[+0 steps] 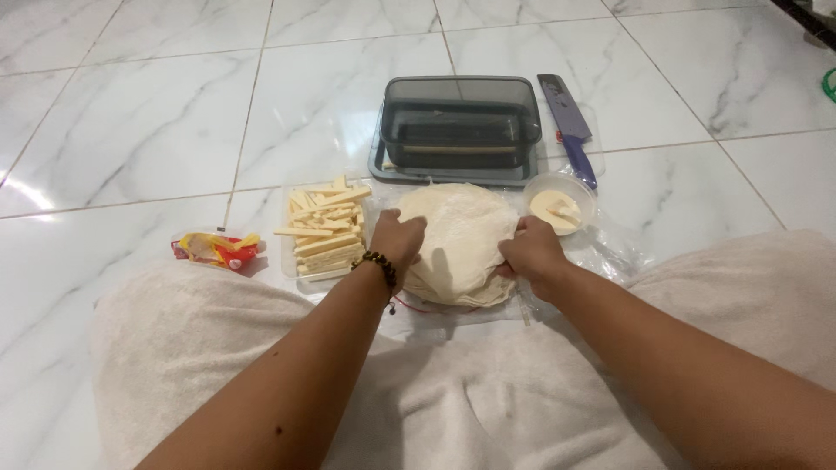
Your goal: The person sits on the floor and prepares cheese rolls by placing cheese sticks on thin dough sheets, rolling them into cylinders, and placing them in a container. The person repeats this process with multiple dough sheets and cheese sticks.
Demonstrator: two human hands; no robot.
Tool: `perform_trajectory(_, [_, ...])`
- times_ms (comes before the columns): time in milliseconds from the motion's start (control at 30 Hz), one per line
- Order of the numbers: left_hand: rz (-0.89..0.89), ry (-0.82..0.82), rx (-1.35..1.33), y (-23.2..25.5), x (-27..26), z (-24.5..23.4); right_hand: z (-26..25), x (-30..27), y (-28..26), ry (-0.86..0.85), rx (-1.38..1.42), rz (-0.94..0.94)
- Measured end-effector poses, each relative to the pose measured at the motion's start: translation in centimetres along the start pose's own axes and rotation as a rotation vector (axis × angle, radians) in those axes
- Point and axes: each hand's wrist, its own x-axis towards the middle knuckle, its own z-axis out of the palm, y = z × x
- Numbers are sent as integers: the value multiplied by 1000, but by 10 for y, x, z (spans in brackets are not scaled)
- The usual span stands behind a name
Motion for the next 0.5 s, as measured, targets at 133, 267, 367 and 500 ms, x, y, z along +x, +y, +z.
perform_trajectory(133, [76, 107, 82, -20, 18, -6, 12, -3, 1, 142, -184, -171])
perform_trajectory(267, [9, 265, 291, -19, 25, -11, 22, -9, -7, 174, -135, -113])
perform_trajectory(367, [-69, 255, 413, -11, 19, -13, 21, -12, -16, 219, -137, -198])
perform_trajectory(500, [-134, 214, 391, -3, 9, -5, 17, -10, -22, 268, -160, -273])
